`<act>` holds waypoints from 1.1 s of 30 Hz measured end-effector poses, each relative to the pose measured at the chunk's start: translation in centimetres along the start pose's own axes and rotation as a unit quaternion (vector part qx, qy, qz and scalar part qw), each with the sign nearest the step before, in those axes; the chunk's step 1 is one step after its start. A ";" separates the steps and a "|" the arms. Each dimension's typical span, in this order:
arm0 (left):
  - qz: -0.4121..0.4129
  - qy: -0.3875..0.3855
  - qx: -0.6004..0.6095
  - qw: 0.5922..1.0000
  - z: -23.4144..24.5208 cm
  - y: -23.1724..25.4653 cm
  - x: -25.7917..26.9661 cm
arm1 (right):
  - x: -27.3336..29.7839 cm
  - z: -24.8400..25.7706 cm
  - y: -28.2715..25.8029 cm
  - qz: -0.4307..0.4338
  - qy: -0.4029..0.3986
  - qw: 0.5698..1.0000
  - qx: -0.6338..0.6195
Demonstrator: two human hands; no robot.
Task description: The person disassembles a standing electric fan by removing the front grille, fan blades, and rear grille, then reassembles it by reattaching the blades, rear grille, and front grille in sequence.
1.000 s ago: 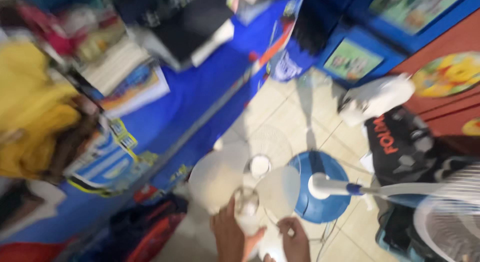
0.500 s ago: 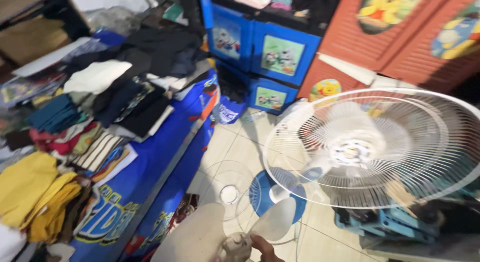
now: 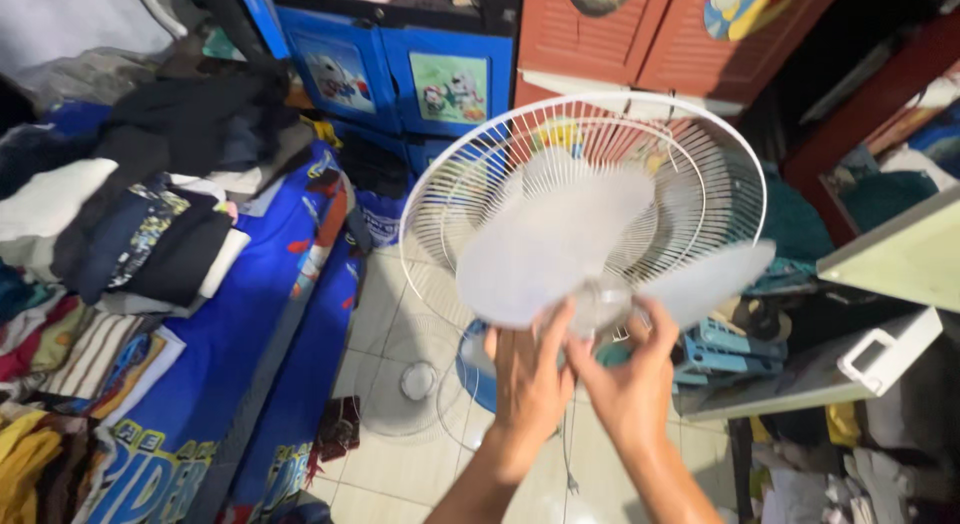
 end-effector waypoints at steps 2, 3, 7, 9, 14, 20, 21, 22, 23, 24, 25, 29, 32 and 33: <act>-0.014 0.024 -0.004 1.000 -0.5 -0.2 -2.2 | -2.1 0.3 -1.2 0.003 -0.001 1.000 0.009; -0.020 0.036 -0.006 0.999 -0.4 -0.1 -2.7 | -2.8 0.2 -1.8 0.010 -0.004 1.000 0.020; -0.009 0.020 0.006 1.000 -0.7 -1.0 -4.2 | -4.4 -0.8 -2.4 -0.008 -0.017 0.999 0.046; -0.007 0.012 0.001 1.000 -1.0 -1.3 -4.6 | -4.7 -1.0 -2.7 0.002 -0.014 0.999 0.035; -0.017 0.019 -0.003 1.000 -1.5 -2.0 -4.7 | -5.0 -1.5 -2.7 0.021 -0.011 0.999 0.025; -0.021 0.015 0.001 1.000 -1.8 -2.8 -4.0 | -4.3 -1.8 -2.5 0.028 -0.001 0.999 0.025; -0.022 0.019 0.005 1.000 -1.7 -2.8 -3.7 | -3.9 -1.7 -2.6 0.033 0.005 0.999 0.026; -0.027 0.023 0.001 0.999 -1.7 -2.8 -3.7 | -3.9 -1.7 -2.7 0.042 0.013 0.999 0.026; -0.031 0.026 -0.003 0.999 -1.8 -2.7 -3.7 | -4.0 -1.8 -2.4 0.034 0.015 0.999 0.027; -0.033 0.028 -0.008 0.999 -1.7 -2.6 -3.4 | -3.9 -1.8 -2.2 0.024 0.014 0.999 0.029; -0.026 0.019 -0.004 0.999 -1.9 -2.8 -3.3 | -3.8 -1.9 -1.9 0.013 0.014 0.999 0.031; -0.027 0.015 0.007 0.999 -2.2 -2.8 -3.1 | -3.6 -1.6 -2.5 0.052 0.028 0.998 0.007; -0.027 0.013 0.012 0.999 -2.2 -2.9 -3.0 | -3.4 -1.5 -2.5 0.050 0.030 0.998 0.004; -0.023 0.009 0.015 1.000 -2.2 -2.9 -2.9 | -3.3 -1.6 -2.4 0.045 0.026 0.999 -0.002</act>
Point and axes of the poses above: each hand's wrist, its own x-axis away from the middle knuckle, its own z-axis out of the back of the hand, y = z × x, the point moved 10 cm from there along -x, towards the middle knuckle, and after that the axes turned 2 degrees about -y, right-handed, at the moved point
